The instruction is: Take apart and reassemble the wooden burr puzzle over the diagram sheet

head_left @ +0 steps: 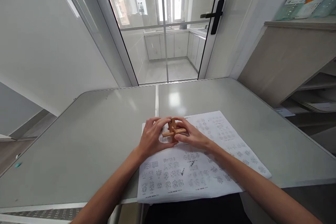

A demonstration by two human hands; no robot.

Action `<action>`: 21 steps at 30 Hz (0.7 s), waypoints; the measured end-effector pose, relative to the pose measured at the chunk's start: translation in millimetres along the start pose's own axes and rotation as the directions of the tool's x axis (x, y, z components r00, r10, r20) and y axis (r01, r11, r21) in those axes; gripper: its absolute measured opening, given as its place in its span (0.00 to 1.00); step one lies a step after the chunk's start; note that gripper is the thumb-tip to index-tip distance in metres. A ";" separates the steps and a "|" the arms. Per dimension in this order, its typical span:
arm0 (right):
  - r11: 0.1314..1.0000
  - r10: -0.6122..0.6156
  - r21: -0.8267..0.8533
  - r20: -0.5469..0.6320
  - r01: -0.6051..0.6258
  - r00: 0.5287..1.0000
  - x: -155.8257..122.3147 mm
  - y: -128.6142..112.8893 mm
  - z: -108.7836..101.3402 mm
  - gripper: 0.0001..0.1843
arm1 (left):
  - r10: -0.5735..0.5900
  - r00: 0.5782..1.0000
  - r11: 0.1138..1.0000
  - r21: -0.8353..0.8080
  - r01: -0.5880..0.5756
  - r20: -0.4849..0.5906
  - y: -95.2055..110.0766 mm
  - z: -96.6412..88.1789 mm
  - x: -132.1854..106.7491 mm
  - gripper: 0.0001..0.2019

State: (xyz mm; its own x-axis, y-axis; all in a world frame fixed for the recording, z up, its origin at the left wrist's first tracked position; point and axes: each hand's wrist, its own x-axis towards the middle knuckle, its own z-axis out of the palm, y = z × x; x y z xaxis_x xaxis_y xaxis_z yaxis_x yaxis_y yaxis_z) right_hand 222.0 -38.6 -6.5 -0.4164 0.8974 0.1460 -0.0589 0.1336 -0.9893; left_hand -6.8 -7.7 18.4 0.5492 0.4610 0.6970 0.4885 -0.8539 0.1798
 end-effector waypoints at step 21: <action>0.778 -0.258 -0.606 -0.066 0.167 0.964 2.3 -0.9 -21.5 0.26 | -0.311 0.950 0.944 -0.132 0.304 -0.033 -8.2 -10.0 3.6 0.41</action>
State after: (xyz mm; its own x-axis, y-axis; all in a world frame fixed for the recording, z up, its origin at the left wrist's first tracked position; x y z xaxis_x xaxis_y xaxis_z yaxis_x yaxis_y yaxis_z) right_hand 240.5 -27.6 -5.2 -0.3263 0.8581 0.3965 0.4343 0.5086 -0.7434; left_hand -15.6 -1.5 26.3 0.3477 0.6952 0.6291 0.5385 -0.6973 0.4730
